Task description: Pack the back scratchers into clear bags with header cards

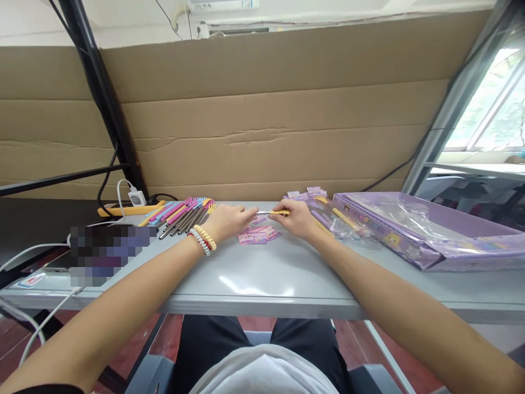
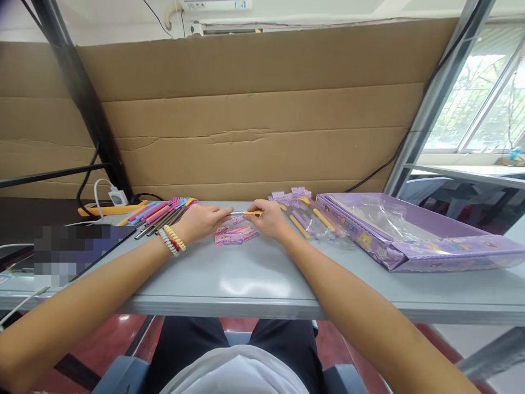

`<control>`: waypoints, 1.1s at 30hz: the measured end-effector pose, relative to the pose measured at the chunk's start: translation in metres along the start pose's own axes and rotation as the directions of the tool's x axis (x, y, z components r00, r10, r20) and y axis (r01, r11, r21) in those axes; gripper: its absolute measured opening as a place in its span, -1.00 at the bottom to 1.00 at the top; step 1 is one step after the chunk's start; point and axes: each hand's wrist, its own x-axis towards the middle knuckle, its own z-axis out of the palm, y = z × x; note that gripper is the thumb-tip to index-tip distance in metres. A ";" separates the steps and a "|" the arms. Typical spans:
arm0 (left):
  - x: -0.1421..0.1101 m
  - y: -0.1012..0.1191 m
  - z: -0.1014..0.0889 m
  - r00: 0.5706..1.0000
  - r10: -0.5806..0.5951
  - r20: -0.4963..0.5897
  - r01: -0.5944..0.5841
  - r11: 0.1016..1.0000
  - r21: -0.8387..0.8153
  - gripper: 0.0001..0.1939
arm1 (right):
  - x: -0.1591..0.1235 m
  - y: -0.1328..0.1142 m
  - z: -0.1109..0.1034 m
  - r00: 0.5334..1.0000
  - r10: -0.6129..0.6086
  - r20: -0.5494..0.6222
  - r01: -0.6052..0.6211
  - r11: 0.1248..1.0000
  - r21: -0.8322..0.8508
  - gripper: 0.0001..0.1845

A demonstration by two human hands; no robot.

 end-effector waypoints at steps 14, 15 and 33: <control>0.013 -0.017 0.006 0.994 -0.106 -0.020 0.102 0.985 -0.142 -0.62 | 0.007 0.008 -0.020 0.967 0.240 0.085 -0.255 0.919 0.299 -0.65; 0.010 -0.030 0.005 0.989 -0.146 -0.036 0.139 0.980 -0.143 -0.64 | 0.009 0.011 -0.027 0.964 0.263 0.041 -0.262 0.909 0.324 -0.65; -0.034 -0.124 0.014 0.824 -0.542 -0.162 0.524 0.840 -0.142 -0.70 | 0.017 0.078 -0.157 0.282 0.594 -0.754 -0.288 0.802 0.524 -0.78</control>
